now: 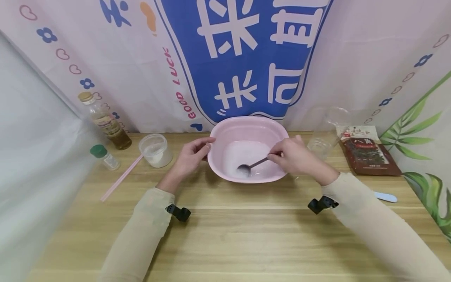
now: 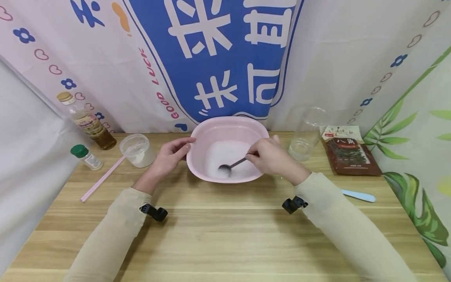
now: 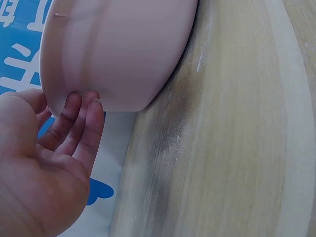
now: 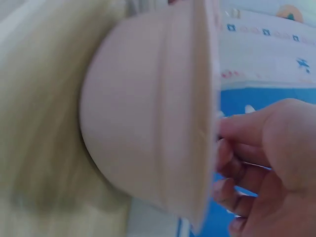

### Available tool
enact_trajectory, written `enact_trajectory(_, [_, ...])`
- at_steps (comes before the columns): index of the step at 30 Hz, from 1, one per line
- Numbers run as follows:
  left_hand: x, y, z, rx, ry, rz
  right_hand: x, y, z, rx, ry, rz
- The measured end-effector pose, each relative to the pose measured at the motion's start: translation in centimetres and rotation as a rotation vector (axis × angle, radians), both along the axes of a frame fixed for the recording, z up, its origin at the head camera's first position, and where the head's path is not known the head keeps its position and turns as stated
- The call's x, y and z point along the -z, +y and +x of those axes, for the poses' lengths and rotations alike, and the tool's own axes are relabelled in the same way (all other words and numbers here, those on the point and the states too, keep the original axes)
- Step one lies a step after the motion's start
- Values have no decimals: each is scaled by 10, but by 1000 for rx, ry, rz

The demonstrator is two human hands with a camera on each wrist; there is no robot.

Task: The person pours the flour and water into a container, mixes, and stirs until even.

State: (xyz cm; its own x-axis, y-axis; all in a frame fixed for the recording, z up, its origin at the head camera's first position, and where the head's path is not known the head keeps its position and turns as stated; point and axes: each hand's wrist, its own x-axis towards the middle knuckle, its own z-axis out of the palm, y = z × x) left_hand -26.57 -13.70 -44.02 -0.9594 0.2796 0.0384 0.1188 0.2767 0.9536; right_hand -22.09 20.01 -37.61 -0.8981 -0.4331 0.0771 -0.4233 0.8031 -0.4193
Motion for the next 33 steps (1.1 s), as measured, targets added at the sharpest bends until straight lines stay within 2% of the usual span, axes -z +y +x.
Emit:
enact_trajectory(8, [2, 3, 0, 14, -4, 23, 13, -31, -17, 86, 6, -45])
enact_trajectory(17, [3, 2, -2, 3, -12, 1, 11, -20, -31, 187, 78, 15])
enact_trajectory(24, [3, 0, -2, -6, -11, -10, -2, 6, -23, 225, 119, 139])
enact_trajectory(29, [0, 0, -1, -4, -15, -16, -12, 21, -10, 175, 112, 169])
enact_trajectory(33, [0, -1, -2, -3, -16, -18, -17, 22, -2, 117, 70, 168])
